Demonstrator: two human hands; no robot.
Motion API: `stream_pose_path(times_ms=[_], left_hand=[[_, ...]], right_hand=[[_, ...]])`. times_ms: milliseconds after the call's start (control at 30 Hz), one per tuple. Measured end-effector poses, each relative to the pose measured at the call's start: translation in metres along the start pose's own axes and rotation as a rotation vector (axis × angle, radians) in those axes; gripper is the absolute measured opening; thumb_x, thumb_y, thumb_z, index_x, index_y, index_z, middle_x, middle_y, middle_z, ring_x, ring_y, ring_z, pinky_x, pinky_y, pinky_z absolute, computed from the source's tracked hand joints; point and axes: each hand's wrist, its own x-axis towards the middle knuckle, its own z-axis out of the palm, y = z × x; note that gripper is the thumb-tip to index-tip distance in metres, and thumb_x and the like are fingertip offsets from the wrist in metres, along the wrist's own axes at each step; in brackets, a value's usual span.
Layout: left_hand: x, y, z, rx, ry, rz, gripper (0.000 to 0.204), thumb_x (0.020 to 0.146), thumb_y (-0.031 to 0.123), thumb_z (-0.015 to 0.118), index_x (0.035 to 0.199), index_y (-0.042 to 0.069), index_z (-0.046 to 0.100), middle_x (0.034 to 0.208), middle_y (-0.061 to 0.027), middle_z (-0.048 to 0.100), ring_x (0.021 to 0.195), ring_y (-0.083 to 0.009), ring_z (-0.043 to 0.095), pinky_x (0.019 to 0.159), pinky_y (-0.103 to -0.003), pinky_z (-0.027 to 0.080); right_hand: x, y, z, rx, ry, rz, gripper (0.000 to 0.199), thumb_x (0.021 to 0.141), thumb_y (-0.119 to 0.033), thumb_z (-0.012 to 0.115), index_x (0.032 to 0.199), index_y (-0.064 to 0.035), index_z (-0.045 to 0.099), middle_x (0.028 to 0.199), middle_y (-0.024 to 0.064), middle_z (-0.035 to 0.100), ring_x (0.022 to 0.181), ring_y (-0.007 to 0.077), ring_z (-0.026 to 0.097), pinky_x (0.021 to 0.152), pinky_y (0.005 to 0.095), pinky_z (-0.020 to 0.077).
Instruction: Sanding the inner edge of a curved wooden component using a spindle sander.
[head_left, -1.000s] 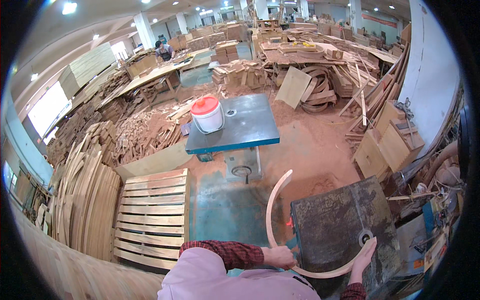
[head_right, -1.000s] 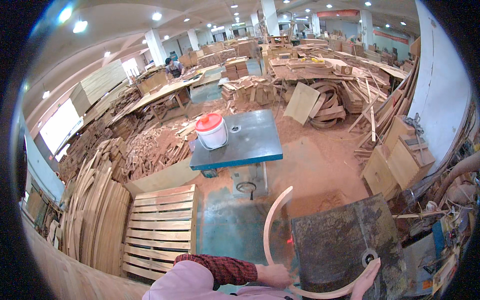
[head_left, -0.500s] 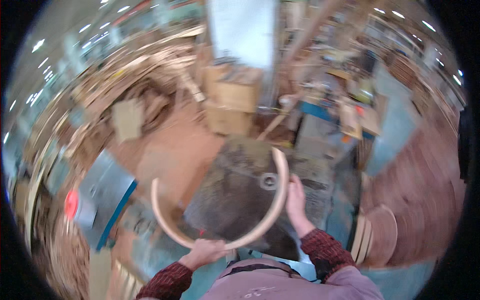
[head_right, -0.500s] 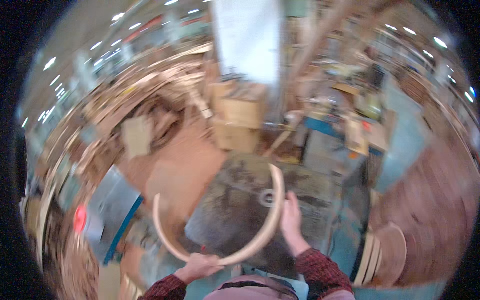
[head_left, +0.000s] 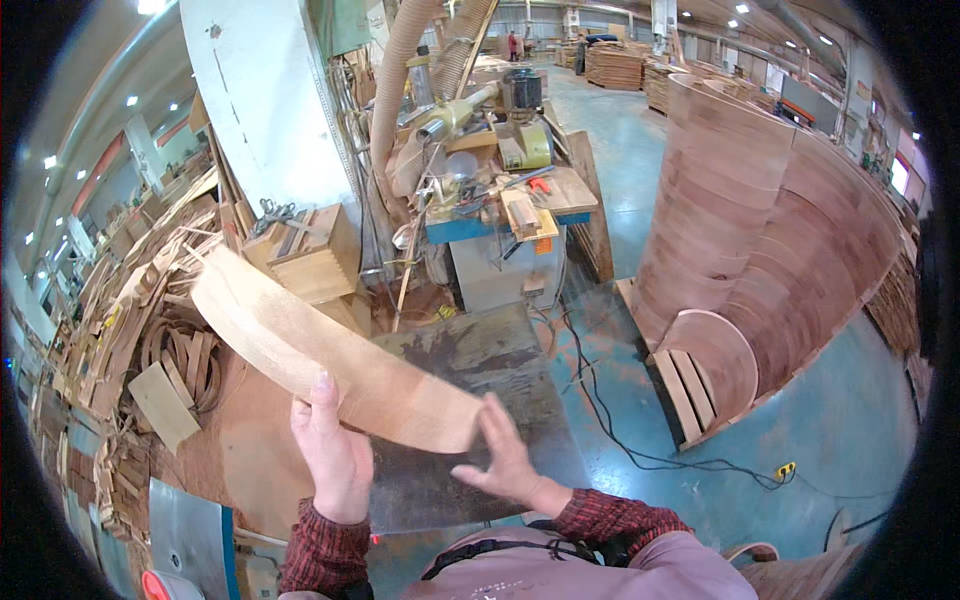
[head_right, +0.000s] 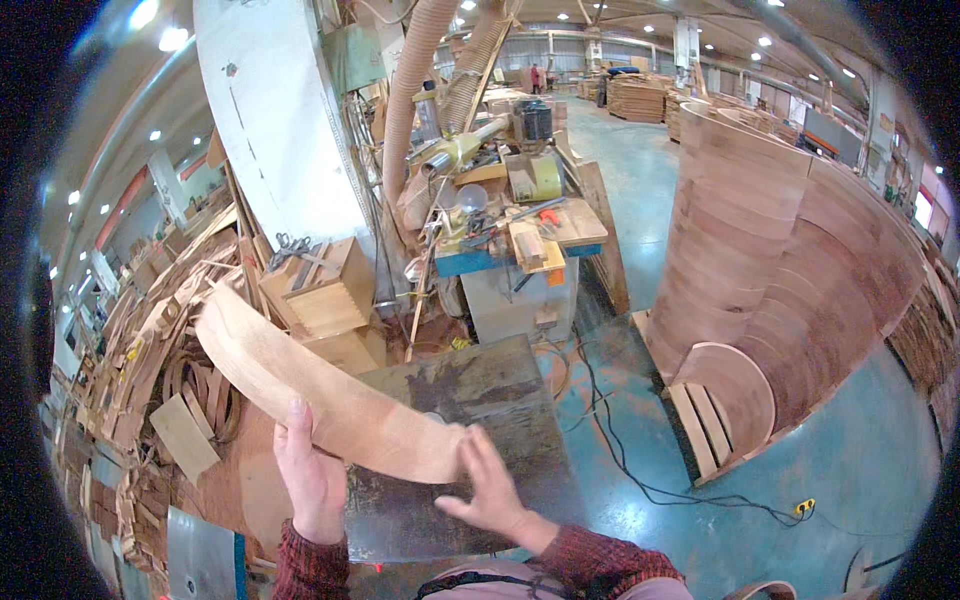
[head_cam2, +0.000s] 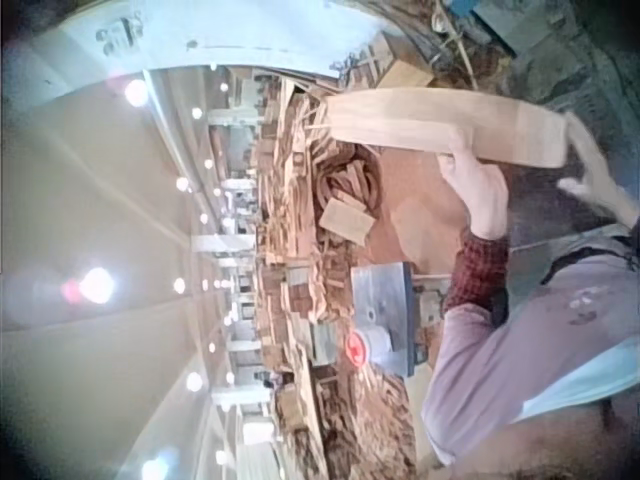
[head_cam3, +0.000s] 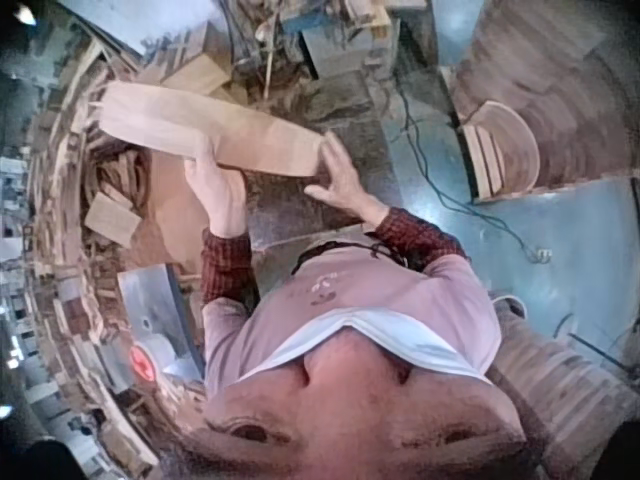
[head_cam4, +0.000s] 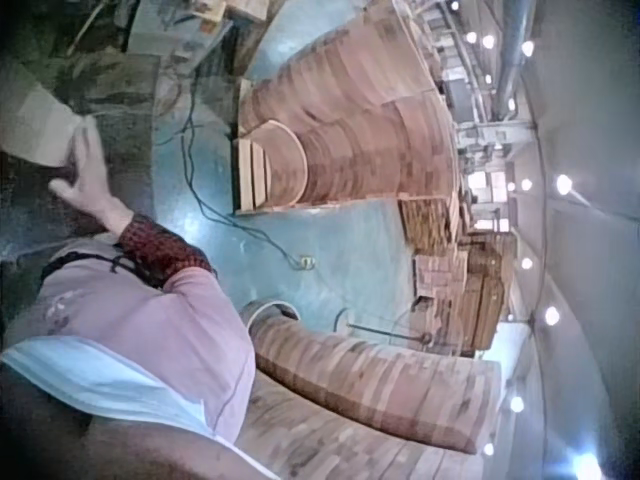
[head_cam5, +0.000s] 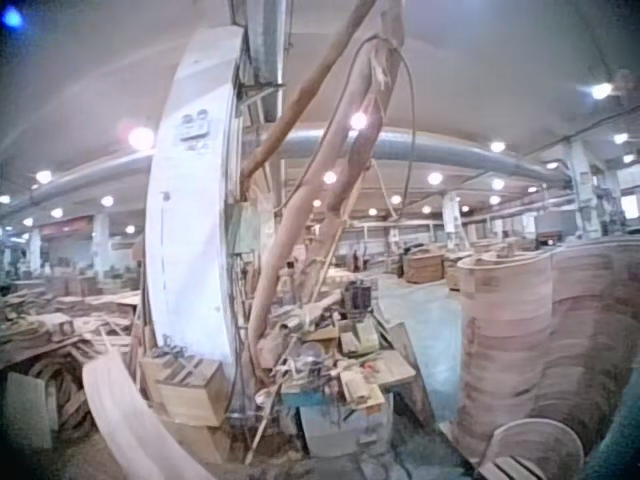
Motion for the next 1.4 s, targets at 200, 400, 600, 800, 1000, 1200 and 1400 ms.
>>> stream_pose_path(times_ms=[200,400,600,800,1000,1200,1400], left_hand=[[-0.013,-0.034,0.032,-0.158,-0.059,-0.267,0.037,0.107,0.023,0.059,0.136,0.001,0.056,0.130,-0.0084,0.067,0.119,-0.0233,0.065,0.109,-0.043,0.049],[-0.014,-0.132,0.033,0.490,-0.440,-0.251,0.026,0.103,0.021,0.063,0.119,0.001,0.068,0.111,-0.0106,0.073,0.096,-0.0214,0.073,0.081,-0.041,0.061],[-0.006,-0.214,0.005,1.151,-0.769,0.512,0.036,0.089,0.019,0.075,0.120,0.003,0.071,0.128,-0.0156,0.070,0.116,-0.0333,0.068,0.100,-0.042,0.054],[0.031,-0.312,-0.037,1.444,-0.700,0.710,0.051,0.087,0.020,0.075,0.133,0.002,0.062,0.147,-0.0201,0.055,0.145,-0.0368,0.045,0.119,-0.056,0.035],[0.074,-0.384,-0.078,1.698,-0.614,0.395,0.052,0.090,0.020,0.066,0.138,0.001,0.058,0.142,-0.0201,0.059,0.143,-0.0359,0.048,0.118,-0.055,0.036],[0.093,-0.411,-0.050,1.702,-0.622,0.319,0.032,0.091,0.015,0.059,0.120,0.004,0.064,0.117,-0.0139,0.066,0.121,-0.0324,0.059,0.111,-0.050,0.042],[0.120,-0.420,-0.056,1.621,-0.580,0.366,0.019,0.088,0.016,0.063,0.105,0.008,0.066,0.102,-0.0096,0.067,0.109,-0.0303,0.064,0.103,-0.046,0.046]], right_hand=[[-0.038,0.053,-0.072,-0.211,0.337,0.132,0.090,0.076,-0.009,0.080,0.157,-0.0019,0.041,0.156,0.0276,0.047,0.140,0.0461,0.051,0.117,0.0484,0.0425],[-0.111,0.054,-0.143,0.165,0.333,0.747,0.068,0.077,0.001,0.075,0.143,0.0011,0.058,0.128,0.0116,0.069,0.118,0.0233,0.066,0.103,0.0360,0.0509],[-0.209,0.058,-0.192,0.347,0.296,1.286,0.038,0.079,0.001,0.067,0.116,0.0030,0.063,0.099,0.0055,0.064,0.084,0.0151,0.061,0.075,0.0307,0.0521],[-0.279,0.086,-0.213,0.405,0.349,1.349,0.042,0.090,-0.022,0.070,0.123,0.0030,0.060,0.098,0.0087,0.065,0.085,0.0223,0.065,0.074,0.0364,0.0546],[-0.258,0.110,-0.211,0.443,0.394,1.503,0.048,0.077,-0.004,0.061,0.123,0.0030,0.055,0.102,0.0134,0.063,0.088,0.0296,0.067,0.084,0.0438,0.0583],[-0.255,0.111,-0.210,0.542,0.321,1.457,0.043,0.090,-0.023,0.068,0.125,-0.0022,0.055,0.101,0.0118,0.063,0.090,0.0280,0.066,0.079,0.0422,0.0572],[-0.253,0.106,-0.190,0.696,0.522,1.689,0.076,0.091,-0.071,0.067,0.131,-0.0067,0.056,0.107,0.0105,0.063,0.091,0.0246,0.063,0.080,0.0403,0.0548]])
